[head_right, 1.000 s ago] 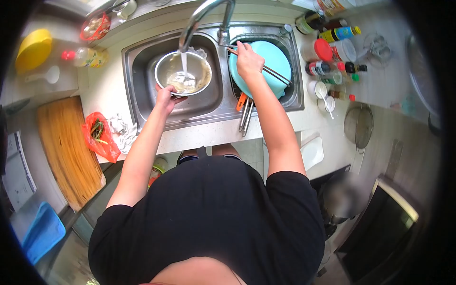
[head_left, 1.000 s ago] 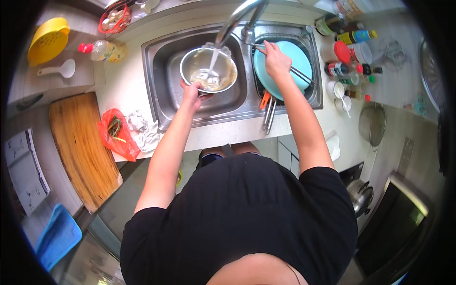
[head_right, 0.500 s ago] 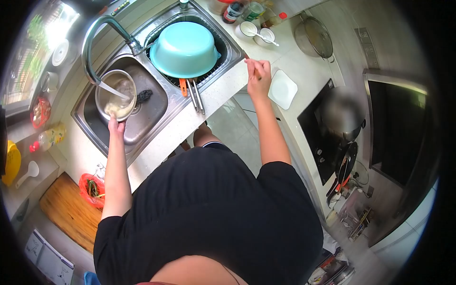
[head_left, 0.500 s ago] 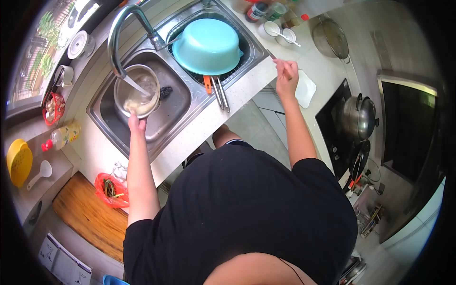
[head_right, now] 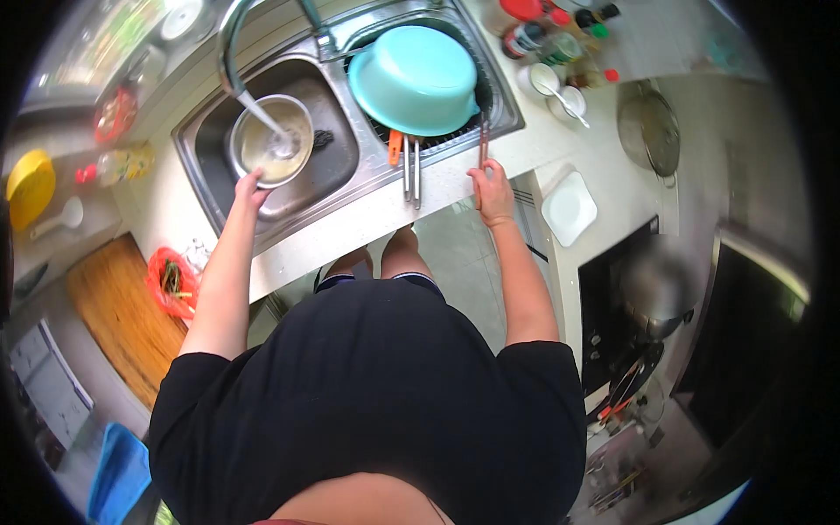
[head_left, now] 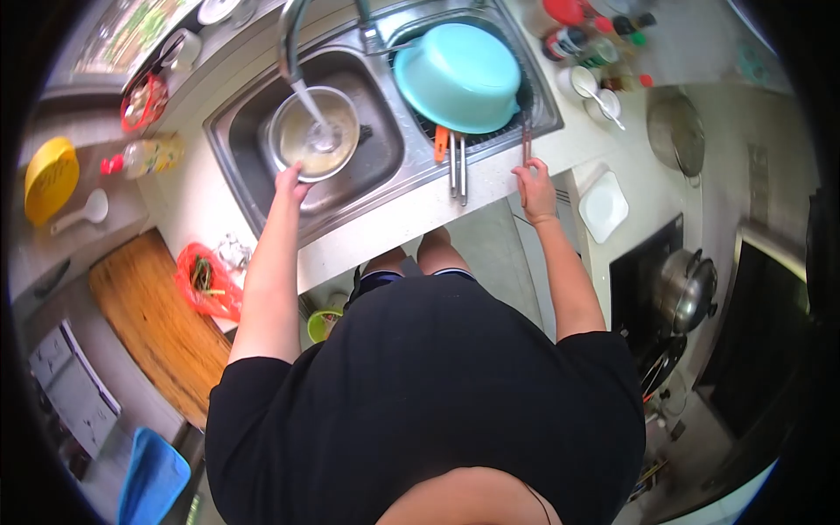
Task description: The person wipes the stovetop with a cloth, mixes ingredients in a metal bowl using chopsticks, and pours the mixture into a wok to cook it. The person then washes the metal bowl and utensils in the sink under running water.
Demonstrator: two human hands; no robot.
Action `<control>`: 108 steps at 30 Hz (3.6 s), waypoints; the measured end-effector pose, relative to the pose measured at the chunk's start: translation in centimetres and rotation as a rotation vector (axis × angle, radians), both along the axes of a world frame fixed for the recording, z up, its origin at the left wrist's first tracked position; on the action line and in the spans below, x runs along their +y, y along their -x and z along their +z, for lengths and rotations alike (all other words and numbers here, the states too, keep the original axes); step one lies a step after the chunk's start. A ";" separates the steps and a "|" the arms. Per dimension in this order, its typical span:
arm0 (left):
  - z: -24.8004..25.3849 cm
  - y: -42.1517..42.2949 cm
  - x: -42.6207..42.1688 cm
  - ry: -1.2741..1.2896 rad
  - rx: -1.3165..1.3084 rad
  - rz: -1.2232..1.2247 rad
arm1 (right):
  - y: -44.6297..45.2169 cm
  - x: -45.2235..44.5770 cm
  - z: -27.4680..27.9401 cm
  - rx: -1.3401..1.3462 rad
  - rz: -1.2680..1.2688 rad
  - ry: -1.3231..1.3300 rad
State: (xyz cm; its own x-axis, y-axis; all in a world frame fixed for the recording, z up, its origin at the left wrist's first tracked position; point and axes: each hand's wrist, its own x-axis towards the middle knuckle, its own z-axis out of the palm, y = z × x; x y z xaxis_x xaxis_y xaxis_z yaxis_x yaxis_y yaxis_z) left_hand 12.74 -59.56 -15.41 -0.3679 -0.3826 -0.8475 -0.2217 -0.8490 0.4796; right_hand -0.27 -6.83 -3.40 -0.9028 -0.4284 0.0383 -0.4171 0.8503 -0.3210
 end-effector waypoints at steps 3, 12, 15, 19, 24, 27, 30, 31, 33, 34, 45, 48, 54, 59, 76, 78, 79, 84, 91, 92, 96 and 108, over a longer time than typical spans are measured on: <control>-1.5 0.1 0.4 -0.115 0.042 0.093 | 0.7 1.0 -0.7 -0.091 0.023 -0.063; 4.0 0.6 2.9 0.995 -0.161 -0.193 | 2.4 1.0 0.4 -0.049 0.139 -0.153; 5.1 0.5 3.7 1.369 -0.254 -0.330 | 2.3 -0.8 1.7 -0.051 0.013 -0.130; 9.7 -0.5 3.5 1.618 -0.375 -0.480 | 1.3 -4.9 2.3 0.196 0.040 0.133; 10.3 -3.1 0.2 1.965 -0.497 -0.561 | -4.2 -18.2 3.0 -0.377 0.521 0.359; 12.1 -3.8 -1.0 1.558 -0.378 -0.284 | -10.0 -28.4 1.5 -0.584 0.994 0.228; 11.0 -4.3 -3.4 1.160 -0.313 -0.105 | -18.3 -38.7 0.1 -0.564 1.328 0.344; 11.3 -4.7 -4.2 0.884 -0.159 0.029 | -20.9 -41.2 -1.1 -0.497 1.396 0.254; 11.3 -5.5 -5.5 0.440 0.062 0.160 | -25.1 -45.7 -2.4 -0.340 1.517 0.232; 11.3 -6.2 -6.4 0.304 0.128 0.129 | -27.1 -46.8 -5.7 -0.122 1.528 0.451; 10.1 -5.1 -7.4 0.091 0.206 -0.137 | -13.8 -35.3 -0.6 -1.121 0.623 0.621; 12.3 -4.2 -5.7 0.189 0.171 -0.019 | -8.5 -34.0 4.0 -1.279 0.414 0.769; 17.1 -7.0 -12.1 0.013 0.409 0.086 | -3.4 -40.1 11.4 -1.238 0.478 0.946; 23.0 -11.3 -18.2 0.155 0.465 0.127 | -2.6 -52.0 18.8 -0.671 0.745 0.689; 23.7 -16.2 -24.8 0.127 0.504 0.230 | -7.3 -79.0 23.8 0.205 1.159 -0.500; 24.2 -15.7 -24.3 0.132 0.494 0.244 | -7.7 -78.3 24.6 0.209 1.135 -0.542; 24.5 -15.3 -24.1 0.138 0.491 0.248 | -7.8 -78.6 23.6 0.209 1.128 -0.503; 24.0 -15.1 -23.3 0.184 0.461 0.212 | -5.8 -76.9 24.1 0.160 1.087 -0.388; 23.1 -12.8 -17.8 0.112 0.384 0.012 | -2.3 -66.8 29.0 -0.935 0.851 0.773; 21.9 -12.0 -16.9 0.084 0.391 -0.020 | -1.3 -65.4 28.5 -1.183 0.798 0.895; 20.7 -8.9 -13.2 -0.024 0.400 -0.136 | 1.2 -60.2 21.2 -1.093 0.650 0.792; 13.7 -3.4 -1.9 0.028 0.164 -0.250 | -3.1 -48.2 -2.0 -0.546 0.221 0.171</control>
State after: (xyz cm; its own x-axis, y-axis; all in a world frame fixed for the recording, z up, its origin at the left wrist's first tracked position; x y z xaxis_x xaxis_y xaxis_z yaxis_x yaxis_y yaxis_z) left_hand 16.10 -61.44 -1.74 -0.5852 -0.2854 -0.7590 -0.3397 -0.7636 0.5491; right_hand 2.88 -55.00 -5.37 -0.7019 -0.6364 -0.3199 -0.3147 0.6799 -0.6623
